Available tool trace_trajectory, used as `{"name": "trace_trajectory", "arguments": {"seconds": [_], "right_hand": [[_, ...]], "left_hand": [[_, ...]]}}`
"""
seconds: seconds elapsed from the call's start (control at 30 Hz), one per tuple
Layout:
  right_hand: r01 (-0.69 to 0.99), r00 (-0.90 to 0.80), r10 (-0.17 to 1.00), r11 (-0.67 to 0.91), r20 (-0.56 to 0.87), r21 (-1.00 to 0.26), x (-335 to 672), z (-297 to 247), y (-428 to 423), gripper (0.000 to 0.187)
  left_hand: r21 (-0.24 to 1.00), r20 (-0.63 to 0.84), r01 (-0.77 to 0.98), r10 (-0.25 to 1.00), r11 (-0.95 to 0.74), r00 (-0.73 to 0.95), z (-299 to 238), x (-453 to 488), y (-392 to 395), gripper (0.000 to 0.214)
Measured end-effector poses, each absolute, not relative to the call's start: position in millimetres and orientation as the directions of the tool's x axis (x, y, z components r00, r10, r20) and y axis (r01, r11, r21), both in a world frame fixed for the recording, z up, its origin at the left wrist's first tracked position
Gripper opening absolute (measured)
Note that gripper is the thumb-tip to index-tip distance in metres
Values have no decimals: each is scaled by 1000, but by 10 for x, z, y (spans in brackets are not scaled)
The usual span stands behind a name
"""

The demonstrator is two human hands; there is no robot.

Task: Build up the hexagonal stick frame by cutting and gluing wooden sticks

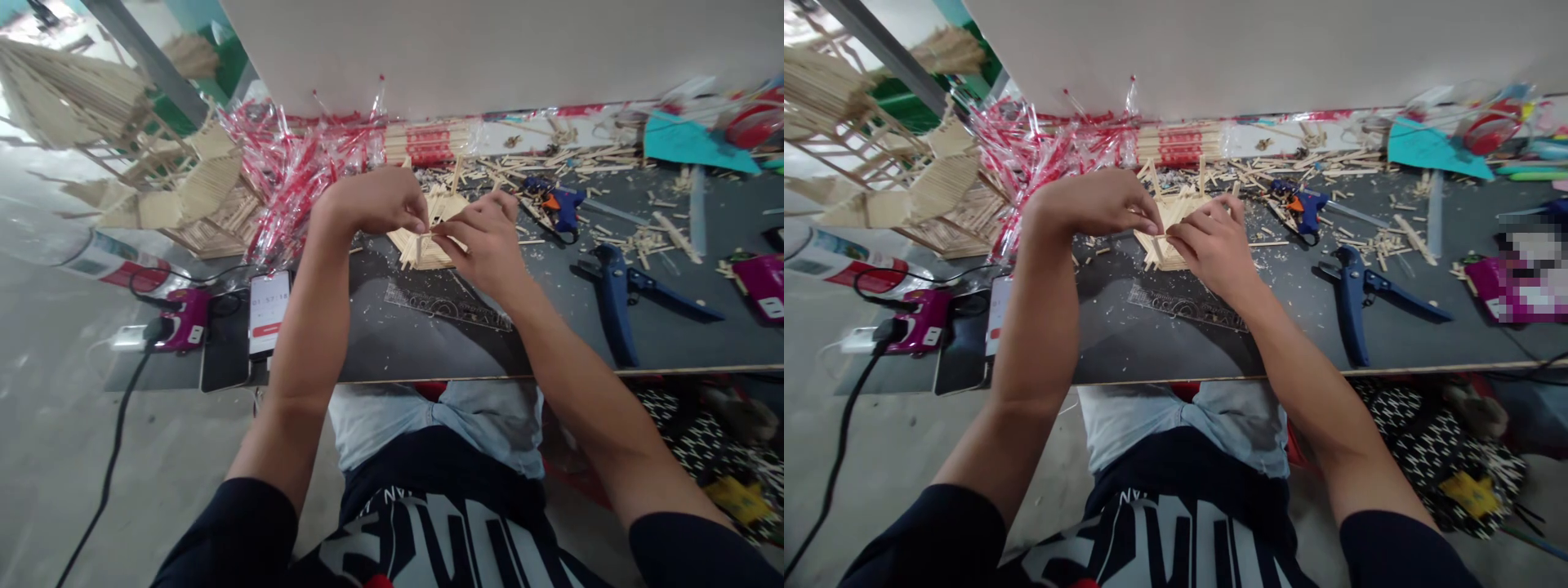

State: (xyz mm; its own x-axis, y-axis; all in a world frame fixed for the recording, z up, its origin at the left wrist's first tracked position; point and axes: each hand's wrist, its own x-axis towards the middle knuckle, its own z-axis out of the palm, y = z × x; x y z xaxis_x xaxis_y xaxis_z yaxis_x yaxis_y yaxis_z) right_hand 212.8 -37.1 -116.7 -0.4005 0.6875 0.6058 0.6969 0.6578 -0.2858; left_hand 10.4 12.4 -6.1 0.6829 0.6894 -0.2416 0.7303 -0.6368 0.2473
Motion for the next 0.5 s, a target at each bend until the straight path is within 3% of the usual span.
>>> {"name": "trace_trajectory", "arguments": {"seconds": [0.5], "right_hand": [[714, -410, 698, 646, 587, -269, 2120, -1184, -365, 33]], "left_hand": [[296, -234, 705, 667, -644, 708, -29, 128, 105, 23]]}}
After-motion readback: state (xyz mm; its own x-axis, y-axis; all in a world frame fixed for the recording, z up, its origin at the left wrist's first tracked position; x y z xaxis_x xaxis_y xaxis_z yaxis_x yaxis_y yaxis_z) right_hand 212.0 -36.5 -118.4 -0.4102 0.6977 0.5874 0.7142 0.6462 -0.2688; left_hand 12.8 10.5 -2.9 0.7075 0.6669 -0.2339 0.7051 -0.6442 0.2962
